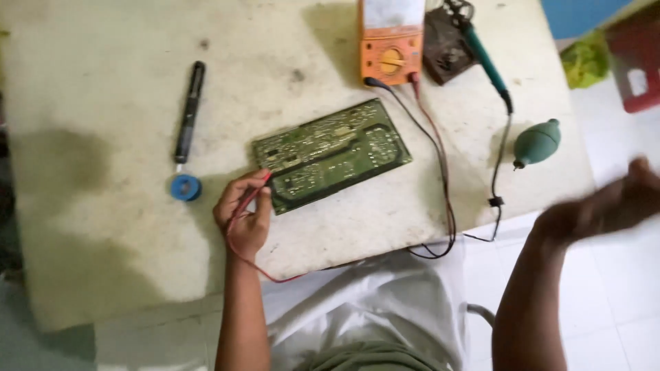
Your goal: Using a multimeter and probes to test electrical points on a circuit board for diagnostic purposes.
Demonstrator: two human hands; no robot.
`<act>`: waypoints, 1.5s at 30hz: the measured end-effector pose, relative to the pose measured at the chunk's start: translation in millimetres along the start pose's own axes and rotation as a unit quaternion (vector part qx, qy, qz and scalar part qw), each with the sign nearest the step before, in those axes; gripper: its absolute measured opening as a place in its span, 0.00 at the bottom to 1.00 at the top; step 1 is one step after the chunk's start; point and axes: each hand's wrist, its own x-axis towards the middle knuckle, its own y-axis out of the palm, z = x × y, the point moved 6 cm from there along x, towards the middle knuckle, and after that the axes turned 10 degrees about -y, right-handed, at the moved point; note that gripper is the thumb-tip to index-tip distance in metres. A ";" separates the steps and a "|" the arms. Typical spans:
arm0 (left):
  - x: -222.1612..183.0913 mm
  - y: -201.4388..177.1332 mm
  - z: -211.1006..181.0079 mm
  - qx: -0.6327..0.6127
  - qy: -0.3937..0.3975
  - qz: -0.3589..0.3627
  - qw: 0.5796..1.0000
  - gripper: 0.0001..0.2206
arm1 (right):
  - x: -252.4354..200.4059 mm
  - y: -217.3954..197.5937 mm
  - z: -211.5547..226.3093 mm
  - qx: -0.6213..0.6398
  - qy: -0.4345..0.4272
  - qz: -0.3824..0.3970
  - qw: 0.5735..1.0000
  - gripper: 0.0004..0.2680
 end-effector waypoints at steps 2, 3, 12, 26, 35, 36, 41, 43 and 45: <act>1.4 4.2 2.8 -0.002 -0.012 0.005 1.000 0.02 | -24.0 28.4 -47.1 0.047 0.201 0.085 0.975 0.05; 2.0 1.5 4.3 0.003 -0.028 0.004 1.000 0.02 | -52.7 52.3 -71.2 0.104 0.392 0.178 0.896 0.13; 1.5 1.0 5.5 0.012 -0.027 -0.010 1.000 0.02 | 11.4 45.8 -1.3 0.098 0.123 0.329 0.931 0.22; 3.9 1.0 10.0 -0.038 -0.005 -0.020 0.999 0.04 | -56.8 203.7 42.7 0.190 0.032 0.467 0.863 0.22; 3.9 -5.0 1.3 -0.111 -0.026 0.011 0.993 0.09 | -60.6 124.5 89.7 0.182 0.002 0.305 0.935 0.07; 3.8 -4.4 3.9 -0.129 -0.033 0.015 0.991 0.07 | -68.8 114.8 90.8 0.182 0.029 0.300 0.936 0.04; 6.1 -2.7 14.1 -0.080 -0.026 -0.036 0.996 0.08 | -76.1 122.7 122.6 0.188 0.191 0.483 0.833 0.09; 7.9 -3.6 15.6 -0.025 -0.002 -0.064 0.998 0.08 | -84.4 126.5 122.0 0.227 0.225 0.492 0.809 0.07; 10.0 -0.7 24.3 -0.066 -0.033 -0.046 0.996 0.07 | -93.0 127.7 117.7 0.302 0.265 0.455 0.794 0.09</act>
